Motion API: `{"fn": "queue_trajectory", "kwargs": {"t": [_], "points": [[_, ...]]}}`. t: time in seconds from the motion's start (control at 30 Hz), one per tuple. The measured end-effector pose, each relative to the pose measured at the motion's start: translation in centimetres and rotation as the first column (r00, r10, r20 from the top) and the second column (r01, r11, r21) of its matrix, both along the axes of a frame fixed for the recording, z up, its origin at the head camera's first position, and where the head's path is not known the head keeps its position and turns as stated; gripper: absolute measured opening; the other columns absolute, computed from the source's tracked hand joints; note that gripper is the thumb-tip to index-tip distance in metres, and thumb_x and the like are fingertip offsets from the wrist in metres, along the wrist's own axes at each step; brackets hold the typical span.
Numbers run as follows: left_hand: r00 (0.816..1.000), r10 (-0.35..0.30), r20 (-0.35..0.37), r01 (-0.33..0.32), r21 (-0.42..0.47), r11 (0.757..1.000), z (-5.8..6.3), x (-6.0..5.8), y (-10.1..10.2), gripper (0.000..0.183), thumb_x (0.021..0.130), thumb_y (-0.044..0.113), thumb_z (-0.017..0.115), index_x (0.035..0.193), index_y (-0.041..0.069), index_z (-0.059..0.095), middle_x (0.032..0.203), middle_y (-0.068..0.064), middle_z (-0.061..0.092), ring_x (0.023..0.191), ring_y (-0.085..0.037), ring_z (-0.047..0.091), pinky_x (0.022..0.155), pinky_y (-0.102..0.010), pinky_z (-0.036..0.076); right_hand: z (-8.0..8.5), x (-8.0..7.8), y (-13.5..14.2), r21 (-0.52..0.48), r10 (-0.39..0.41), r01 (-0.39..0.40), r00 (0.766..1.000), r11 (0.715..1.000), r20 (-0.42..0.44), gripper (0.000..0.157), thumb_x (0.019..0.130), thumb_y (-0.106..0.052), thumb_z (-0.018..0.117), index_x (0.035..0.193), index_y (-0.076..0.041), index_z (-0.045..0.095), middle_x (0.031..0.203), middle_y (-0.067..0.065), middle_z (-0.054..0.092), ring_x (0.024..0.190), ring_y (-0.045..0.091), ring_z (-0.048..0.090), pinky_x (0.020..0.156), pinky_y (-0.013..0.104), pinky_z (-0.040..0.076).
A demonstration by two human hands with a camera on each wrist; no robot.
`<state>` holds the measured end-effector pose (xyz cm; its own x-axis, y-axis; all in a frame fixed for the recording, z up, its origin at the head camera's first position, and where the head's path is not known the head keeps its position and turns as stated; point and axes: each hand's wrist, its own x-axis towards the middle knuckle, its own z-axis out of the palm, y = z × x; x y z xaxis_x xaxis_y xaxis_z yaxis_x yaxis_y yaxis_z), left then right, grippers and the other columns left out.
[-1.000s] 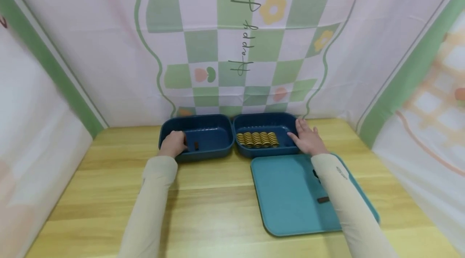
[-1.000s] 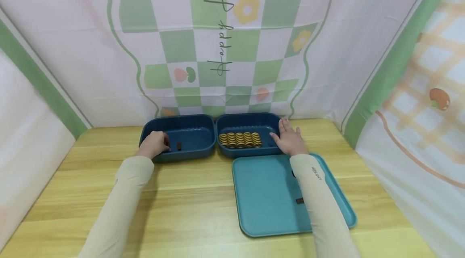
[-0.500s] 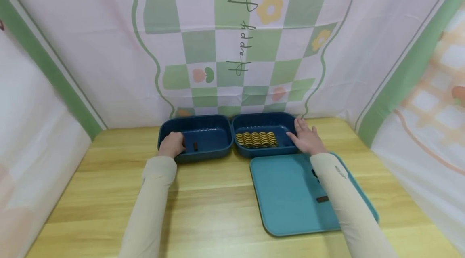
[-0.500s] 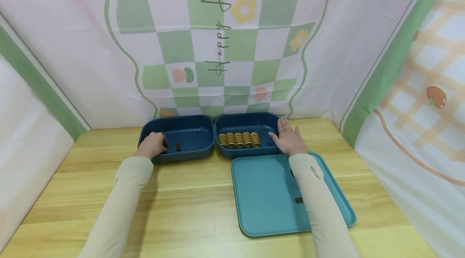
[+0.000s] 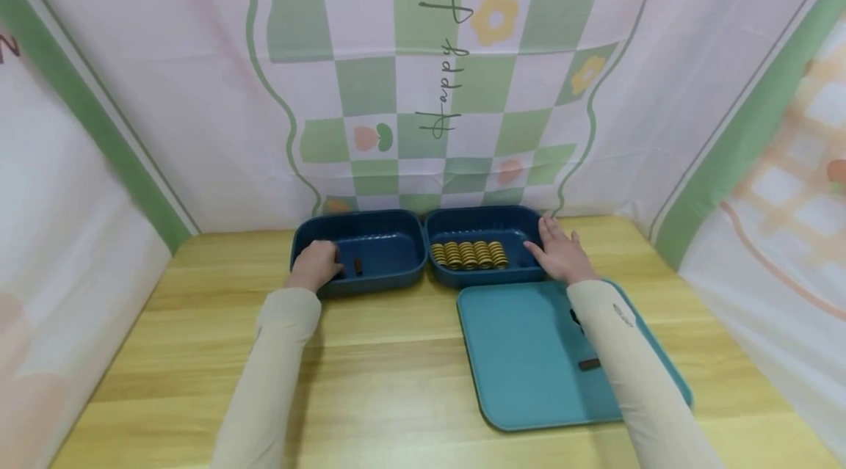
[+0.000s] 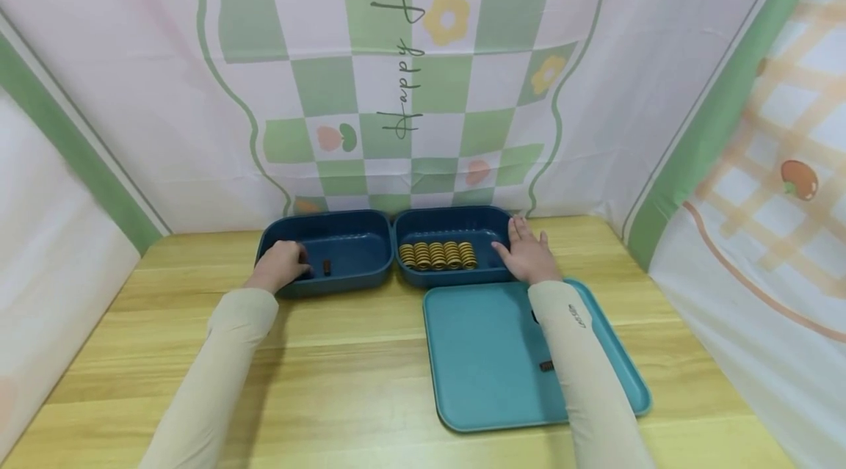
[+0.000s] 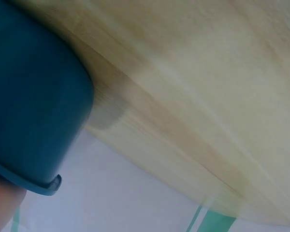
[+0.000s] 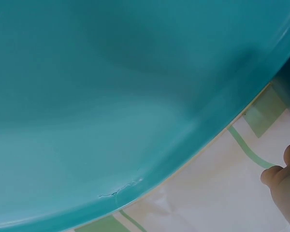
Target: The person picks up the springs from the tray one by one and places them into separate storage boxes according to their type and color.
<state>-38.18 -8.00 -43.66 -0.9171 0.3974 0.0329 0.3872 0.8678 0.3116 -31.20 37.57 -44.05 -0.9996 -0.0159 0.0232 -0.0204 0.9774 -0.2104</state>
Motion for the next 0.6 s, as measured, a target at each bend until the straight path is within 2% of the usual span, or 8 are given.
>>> {"fn": "queue_trajectory", "kwargs": {"t": [0.1, 0.17, 0.23, 0.3, 0.43, 0.5, 0.6], "points": [[0.998, 0.001, -0.064, 0.001, 0.040, 0.999, 0.1, 0.4, 0.3, 0.014, 0.088, 0.015, 0.066, 0.090, 0.001, 0.070, 0.086, -0.011, 0.064, 0.073, -0.024, 0.062, 0.067, -0.039, 0.053, 0.0, 0.0, 0.0, -0.003, 0.001, -0.001, 1.000, 1.000, 0.003, 0.079, 0.100, -0.052, 0.026, 0.147, 0.009, 0.007, 0.153, 0.029, 0.004, 0.140, 0.042, 0.003, 0.108, 0.062, -0.001], [0.990, -0.011, -0.138, 0.021, 0.069, 0.997, 0.3, 0.7, 0.9, 0.016, 0.089, 0.015, 0.065, 0.094, 0.000, 0.070, 0.089, -0.013, 0.065, 0.078, -0.026, 0.063, 0.070, -0.040, 0.053, 0.0, 0.0, 0.0, 0.001, 0.001, -0.001, 1.000, 1.000, 0.002, 0.079, 0.100, -0.052, 0.025, 0.147, 0.009, 0.007, 0.153, 0.029, 0.004, 0.140, 0.042, 0.003, 0.109, 0.062, -0.001], [0.975, -0.031, -0.219, 0.052, 0.091, 0.994, 0.7, 1.1, 1.8, 0.018, 0.089, 0.014, 0.065, 0.096, -0.001, 0.070, 0.091, -0.013, 0.065, 0.082, -0.027, 0.064, 0.073, -0.040, 0.054, -0.1, 0.0, 0.1, 0.007, 0.001, -0.001, 1.000, 1.000, 0.002, 0.080, 0.100, -0.053, 0.025, 0.147, 0.008, 0.006, 0.153, 0.029, 0.004, 0.141, 0.042, 0.002, 0.109, 0.061, -0.001], [0.952, -0.059, -0.301, 0.096, 0.109, 0.989, 1.1, 1.5, 2.9, 0.017, 0.088, 0.014, 0.066, 0.096, -0.001, 0.070, 0.091, -0.013, 0.065, 0.083, -0.027, 0.064, 0.073, -0.040, 0.054, -0.2, 0.1, 0.2, 0.011, 0.000, 0.000, 1.000, 1.000, 0.003, 0.080, 0.100, -0.053, 0.025, 0.147, 0.008, 0.006, 0.153, 0.028, 0.004, 0.141, 0.041, 0.002, 0.109, 0.061, 0.000], [0.877, -0.137, -0.460, 0.214, 0.120, 0.969, 1.8, 2.6, 5.8, 0.016, 0.085, 0.013, 0.069, 0.095, 0.000, 0.070, 0.092, -0.012, 0.066, 0.085, -0.026, 0.063, 0.073, -0.037, 0.054, -0.2, 0.1, 0.1, 0.002, 0.004, -0.004, 1.000, 1.000, 0.006, 0.080, 0.099, -0.053, 0.025, 0.147, 0.008, 0.007, 0.153, 0.028, 0.004, 0.141, 0.041, 0.003, 0.109, 0.062, -0.001], [0.831, -0.183, -0.525, 0.284, 0.119, 0.951, 2.1, 3.3, 7.5, 0.017, 0.085, 0.012, 0.069, 0.097, 0.000, 0.070, 0.094, -0.011, 0.066, 0.089, -0.025, 0.063, 0.074, -0.035, 0.054, -0.2, 0.1, 0.1, -0.001, 0.005, -0.005, 1.000, 1.000, 0.005, 0.080, 0.099, -0.053, 0.026, 0.147, 0.009, 0.008, 0.153, 0.028, 0.005, 0.141, 0.041, 0.003, 0.109, 0.062, 0.000], [0.752, -0.255, -0.608, 0.391, 0.100, 0.915, 2.2, 5.0, 10.6, 0.013, 0.085, 0.010, 0.067, 0.095, 0.003, 0.069, 0.094, -0.009, 0.065, 0.090, -0.023, 0.061, 0.072, -0.032, 0.054, -0.1, 0.1, 0.1, 0.001, 0.003, -0.003, 1.000, 1.000, -0.003, 0.078, 0.100, -0.050, 0.027, 0.147, 0.009, 0.007, 0.153, 0.029, 0.005, 0.140, 0.042, 0.003, 0.108, 0.062, 0.000]]}}
